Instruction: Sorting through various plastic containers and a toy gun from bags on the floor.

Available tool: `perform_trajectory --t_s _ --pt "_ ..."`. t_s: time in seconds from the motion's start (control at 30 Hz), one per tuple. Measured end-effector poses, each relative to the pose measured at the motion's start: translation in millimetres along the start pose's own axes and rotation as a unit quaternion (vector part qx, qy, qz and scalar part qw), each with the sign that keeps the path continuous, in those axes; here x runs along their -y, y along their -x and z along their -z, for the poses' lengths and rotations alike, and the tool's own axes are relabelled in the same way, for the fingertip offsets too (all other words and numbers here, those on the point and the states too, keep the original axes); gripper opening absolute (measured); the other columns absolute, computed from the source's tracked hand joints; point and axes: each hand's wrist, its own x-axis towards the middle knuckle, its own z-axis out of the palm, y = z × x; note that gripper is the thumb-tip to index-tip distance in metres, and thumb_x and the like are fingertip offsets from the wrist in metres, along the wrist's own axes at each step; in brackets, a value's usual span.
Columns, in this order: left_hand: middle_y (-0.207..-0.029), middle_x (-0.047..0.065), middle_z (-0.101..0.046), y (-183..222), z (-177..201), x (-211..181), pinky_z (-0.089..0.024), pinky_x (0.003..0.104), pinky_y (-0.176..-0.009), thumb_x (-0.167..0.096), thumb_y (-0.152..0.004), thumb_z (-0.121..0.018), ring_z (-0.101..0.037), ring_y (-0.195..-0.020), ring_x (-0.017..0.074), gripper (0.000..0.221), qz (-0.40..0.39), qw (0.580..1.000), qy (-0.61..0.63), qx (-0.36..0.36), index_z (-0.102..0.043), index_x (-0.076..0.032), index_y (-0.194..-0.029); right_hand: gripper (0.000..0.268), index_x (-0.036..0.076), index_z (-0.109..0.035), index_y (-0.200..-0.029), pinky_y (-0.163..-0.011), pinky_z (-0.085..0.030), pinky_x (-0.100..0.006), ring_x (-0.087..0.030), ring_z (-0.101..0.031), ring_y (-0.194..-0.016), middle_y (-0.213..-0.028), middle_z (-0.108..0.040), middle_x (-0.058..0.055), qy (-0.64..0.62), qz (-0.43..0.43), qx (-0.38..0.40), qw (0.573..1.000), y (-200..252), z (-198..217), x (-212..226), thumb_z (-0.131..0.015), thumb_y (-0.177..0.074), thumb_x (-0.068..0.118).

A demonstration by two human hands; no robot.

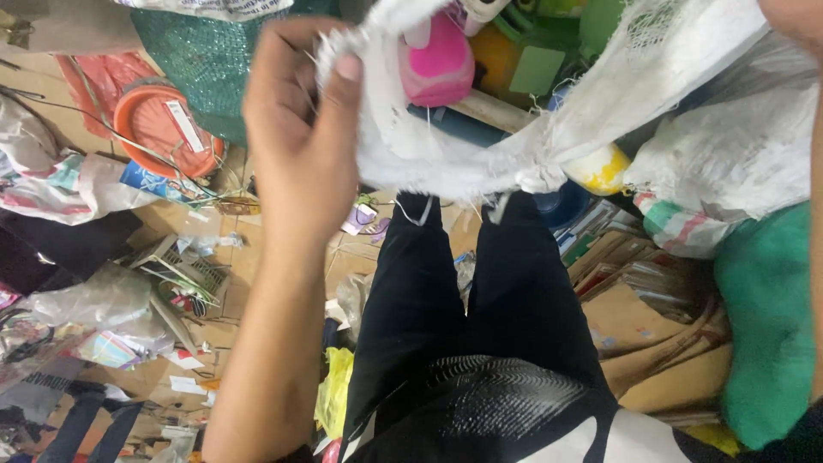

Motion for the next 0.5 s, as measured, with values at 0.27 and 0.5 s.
perform_trajectory --t_s 0.27,0.5 --pt "-0.098 -0.001 -0.058 -12 11 10 -0.031 0.018 -0.069 -0.008 -0.122 -0.060 -0.042 -0.079 0.0025 0.012 -0.019 1.000 0.003 -0.005 -0.054 0.001 -0.126 0.020 0.009 -0.064 -0.115 -0.067 -0.035 -0.019 -0.003 -0.043 -0.065 -0.096 -0.063 0.004 -0.457 -0.029 0.084 0.885 30 -30 -14 -0.057 -0.122 0.026" --pt "-0.103 -0.001 -0.060 -17 7 1 -0.038 0.019 -0.079 -0.010 -0.119 -0.061 -0.050 -0.090 0.0029 0.014 -0.028 1.000 -0.014 -0.001 -0.055 0.001 -0.124 0.021 0.010 -0.065 -0.117 -0.068 -0.037 -0.016 0.002 -0.046 -0.064 -0.103 -0.067 0.006 -0.543 -0.063 0.085 0.833 35 -35 -42 -0.060 -0.120 0.030"
